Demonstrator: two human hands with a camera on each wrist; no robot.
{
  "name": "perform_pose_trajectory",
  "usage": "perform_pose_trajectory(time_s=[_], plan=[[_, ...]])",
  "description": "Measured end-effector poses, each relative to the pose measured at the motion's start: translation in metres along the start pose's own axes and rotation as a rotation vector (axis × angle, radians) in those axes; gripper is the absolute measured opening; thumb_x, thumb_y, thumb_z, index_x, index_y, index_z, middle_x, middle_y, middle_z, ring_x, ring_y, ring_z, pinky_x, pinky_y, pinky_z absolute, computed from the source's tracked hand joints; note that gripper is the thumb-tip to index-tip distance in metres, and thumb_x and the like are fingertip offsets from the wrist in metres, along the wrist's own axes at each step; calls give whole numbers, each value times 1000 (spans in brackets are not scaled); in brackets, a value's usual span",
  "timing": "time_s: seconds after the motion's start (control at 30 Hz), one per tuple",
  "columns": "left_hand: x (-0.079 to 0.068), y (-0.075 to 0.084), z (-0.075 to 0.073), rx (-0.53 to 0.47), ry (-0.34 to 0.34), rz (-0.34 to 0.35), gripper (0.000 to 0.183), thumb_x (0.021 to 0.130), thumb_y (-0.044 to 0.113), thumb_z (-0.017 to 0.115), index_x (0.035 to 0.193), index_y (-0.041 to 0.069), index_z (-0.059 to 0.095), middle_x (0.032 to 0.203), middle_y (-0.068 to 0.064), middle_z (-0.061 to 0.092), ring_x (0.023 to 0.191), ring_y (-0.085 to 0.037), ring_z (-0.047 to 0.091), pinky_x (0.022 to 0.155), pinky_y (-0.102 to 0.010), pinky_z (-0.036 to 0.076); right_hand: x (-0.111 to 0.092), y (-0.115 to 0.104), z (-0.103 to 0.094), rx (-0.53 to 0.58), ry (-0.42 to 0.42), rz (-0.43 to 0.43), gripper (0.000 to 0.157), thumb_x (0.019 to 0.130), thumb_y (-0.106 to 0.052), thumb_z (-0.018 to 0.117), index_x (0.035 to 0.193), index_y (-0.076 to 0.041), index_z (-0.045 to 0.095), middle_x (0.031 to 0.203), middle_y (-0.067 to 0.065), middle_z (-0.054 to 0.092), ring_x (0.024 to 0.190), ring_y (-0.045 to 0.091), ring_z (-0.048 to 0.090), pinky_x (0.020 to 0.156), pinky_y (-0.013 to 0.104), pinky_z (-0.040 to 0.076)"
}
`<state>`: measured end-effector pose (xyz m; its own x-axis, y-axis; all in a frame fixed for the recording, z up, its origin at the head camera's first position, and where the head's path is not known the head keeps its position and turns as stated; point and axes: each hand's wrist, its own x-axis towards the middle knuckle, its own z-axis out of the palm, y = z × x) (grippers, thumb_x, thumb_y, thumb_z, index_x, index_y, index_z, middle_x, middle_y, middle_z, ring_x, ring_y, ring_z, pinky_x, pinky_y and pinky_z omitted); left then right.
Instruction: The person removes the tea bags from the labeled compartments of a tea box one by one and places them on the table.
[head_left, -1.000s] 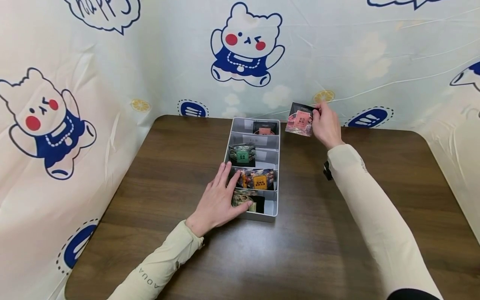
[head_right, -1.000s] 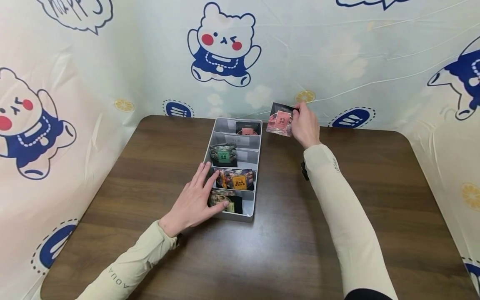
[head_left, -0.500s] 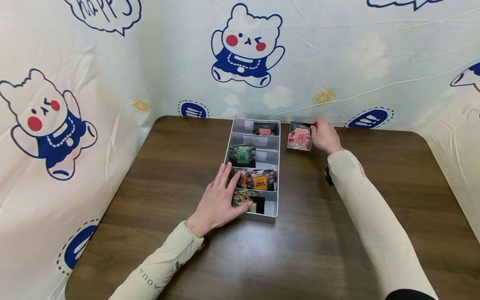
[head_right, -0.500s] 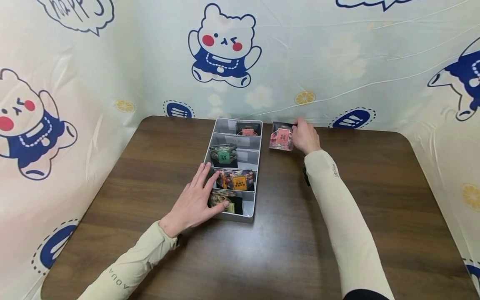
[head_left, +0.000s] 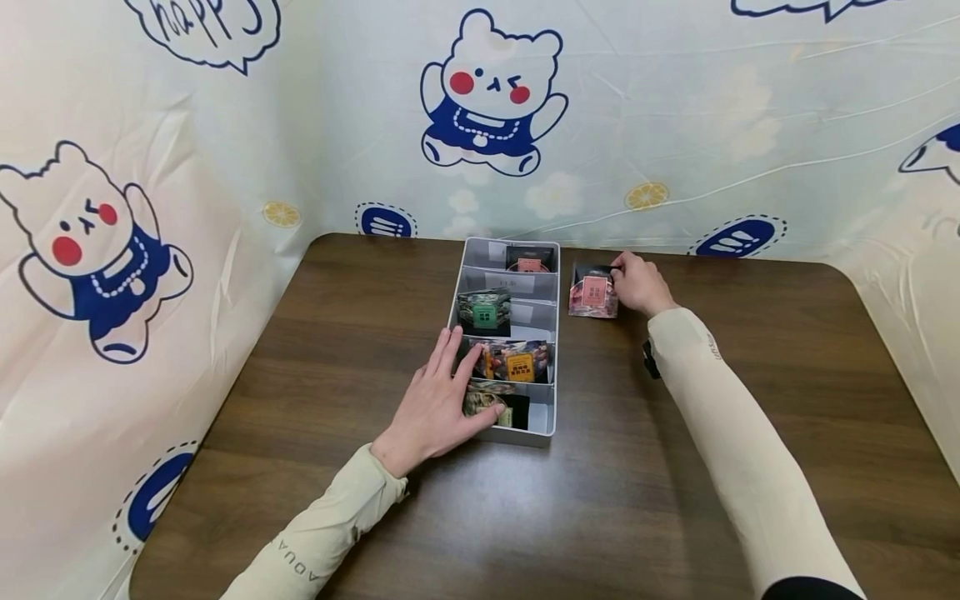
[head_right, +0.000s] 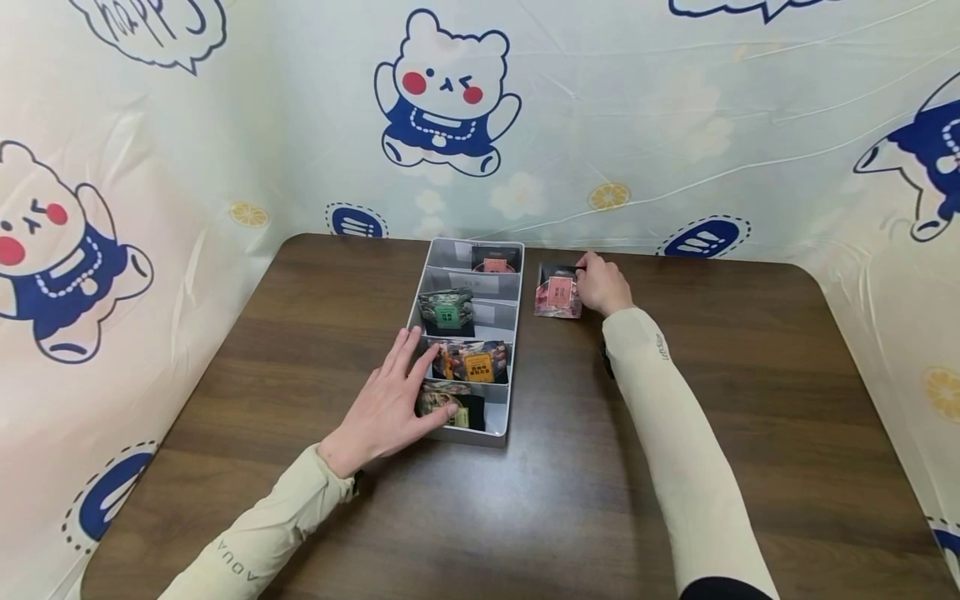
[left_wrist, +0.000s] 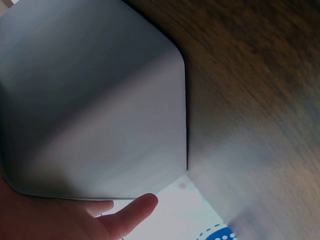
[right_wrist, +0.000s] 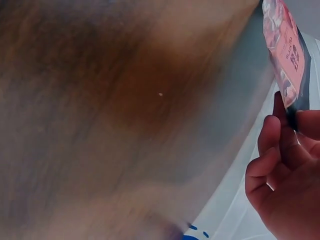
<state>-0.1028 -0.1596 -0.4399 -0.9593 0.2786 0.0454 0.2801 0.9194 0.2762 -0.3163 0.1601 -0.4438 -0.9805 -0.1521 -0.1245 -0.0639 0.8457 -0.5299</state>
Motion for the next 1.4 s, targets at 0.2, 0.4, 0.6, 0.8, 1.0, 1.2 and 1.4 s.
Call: perform_pose_trajectory(time_s=[0.2, 0.4, 0.6, 0.8, 1.0, 1.2, 1.4], plan=[[-1, 0, 0, -1, -3, -3, 89, 84, 74, 46, 153, 21, 29, 164, -10, 8, 152, -24, 0, 101, -61, 41, 1, 3, 7, -15, -23, -2, 29, 102, -18, 40, 119, -1, 56, 115, 23, 60, 94, 34, 55, 82, 49, 44], [0, 0, 0, 2, 0, -1, 89, 84, 74, 46, 153, 21, 28, 164, -11, 8, 152, -24, 1, 100, -60, 41, 1, 2, 10, -16, -8, -11, 29, 100, -17, 43, 117, 1, 59, 119, 24, 58, 101, 35, 53, 89, 51, 44], [1, 0, -1, 7, -2, -3, 89, 84, 74, 46, 153, 21, 30, 164, -11, 8, 152, -24, 1, 101, -59, 41, 2, 4, 11, -31, -15, -13, 30, 100, -17, 43, 118, 2, 57, 119, 25, 58, 103, 36, 54, 91, 52, 44], [0, 0, -1, 3, -6, -1, 88, 84, 74, 46, 153, 21, 30, 164, -11, 8, 152, -25, 1, 101, -59, 42, 2, 6, 12, -39, -16, -15, 30, 100, -16, 44, 120, 3, 56, 121, 26, 56, 107, 38, 53, 95, 54, 42], [0, 1, -1, -1, -15, -6, 88, 84, 74, 46, 153, 21, 30, 164, -10, 7, 152, -25, 0, 101, -60, 41, -3, 4, 12, -41, 29, 25, 30, 99, -17, 44, 121, 1, 55, 128, 26, 44, 122, 43, 39, 98, 59, 38], [0, 1, -1, -6, -17, -6, 88, 84, 74, 46, 153, 21, 30, 164, -10, 6, 152, -25, 0, 102, -60, 40, -5, 1, 11, -35, 35, 34, 29, 99, -17, 44, 120, 0, 55, 128, 26, 43, 124, 43, 35, 99, 60, 36], [-1, 0, -1, -10, -15, -2, 88, 84, 74, 46, 153, 21, 30, 164, -10, 7, 152, -25, 0, 102, -61, 40, -5, 1, 10, -37, 36, 30, 30, 100, -17, 44, 121, 0, 55, 129, 26, 42, 124, 43, 35, 99, 60, 36]])
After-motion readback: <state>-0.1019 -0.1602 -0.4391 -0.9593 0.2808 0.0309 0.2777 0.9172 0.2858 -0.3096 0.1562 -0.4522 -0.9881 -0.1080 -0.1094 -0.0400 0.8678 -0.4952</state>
